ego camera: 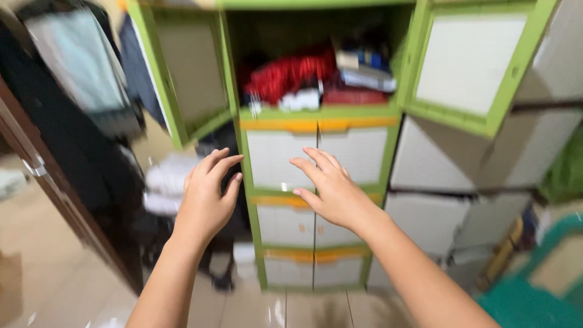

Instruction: The person opens and closes several cabinet doors, then retrieves a handheld steam mop. They plug it in and use it to clean the tiled floor in multiple rooms, moving around furniture and along baseboards.

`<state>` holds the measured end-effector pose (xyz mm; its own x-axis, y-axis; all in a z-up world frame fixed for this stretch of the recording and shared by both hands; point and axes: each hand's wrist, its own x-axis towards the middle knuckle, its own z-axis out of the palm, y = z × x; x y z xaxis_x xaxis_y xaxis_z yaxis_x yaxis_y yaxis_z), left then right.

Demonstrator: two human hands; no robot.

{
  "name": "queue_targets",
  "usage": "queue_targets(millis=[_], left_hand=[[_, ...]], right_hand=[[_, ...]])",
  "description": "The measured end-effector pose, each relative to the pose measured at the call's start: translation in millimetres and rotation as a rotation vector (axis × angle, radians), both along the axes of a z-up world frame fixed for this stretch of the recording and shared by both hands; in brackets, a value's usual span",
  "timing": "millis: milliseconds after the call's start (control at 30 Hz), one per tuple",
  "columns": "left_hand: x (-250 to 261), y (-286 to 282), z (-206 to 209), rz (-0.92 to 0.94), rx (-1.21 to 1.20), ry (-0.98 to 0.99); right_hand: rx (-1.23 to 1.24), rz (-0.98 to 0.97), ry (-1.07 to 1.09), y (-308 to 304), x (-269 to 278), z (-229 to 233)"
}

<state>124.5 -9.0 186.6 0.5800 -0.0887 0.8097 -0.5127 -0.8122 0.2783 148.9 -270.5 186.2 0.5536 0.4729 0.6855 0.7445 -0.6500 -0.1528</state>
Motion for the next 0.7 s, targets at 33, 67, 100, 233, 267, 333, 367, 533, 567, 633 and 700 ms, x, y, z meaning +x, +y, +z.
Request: queue_targets(millis=[33, 67, 100, 233, 267, 333, 367, 533, 567, 633, 700], left_hand=[[5, 0, 16, 0.012, 0.013, -0.051], [9, -1, 29, 0.022, 0.023, -0.097], [13, -2, 43, 0.033, 0.033, -0.143], [23, -1, 80, 0.08, 0.077, -0.266], [26, 2, 85, 0.089, 0.096, -0.297], [32, 9, 92, 0.114, 0.125, -0.342], [37, 14, 94, 0.129, 0.134, -0.356], [75, 60, 89, 0.24, 0.168, -0.366], [86, 72, 88, 0.277, 0.153, -0.359], [109, 99, 83, 0.337, 0.116, -0.369], [135, 125, 76, 0.366, 0.076, -0.406]], right_hand=[[0.003, 0.01, -0.048, 2, 7, 18], [0.003, 0.019, -0.092, 3, 13, 34], [0.003, 0.028, -0.135, 4, 19, 50], [0.031, 0.017, -0.23, 9, 37, 98], [0.028, 0.015, -0.267, 13, 42, 105], [0.026, 0.008, -0.335, 20, 52, 115], [0.027, 0.004, -0.366, 25, 57, 117], [-0.001, -0.065, -0.404, 59, 93, 106], [-0.005, -0.09, -0.403, 68, 103, 103], [0.001, -0.115, -0.384, 91, 123, 97], [0.021, -0.135, -0.349, 116, 143, 88]])
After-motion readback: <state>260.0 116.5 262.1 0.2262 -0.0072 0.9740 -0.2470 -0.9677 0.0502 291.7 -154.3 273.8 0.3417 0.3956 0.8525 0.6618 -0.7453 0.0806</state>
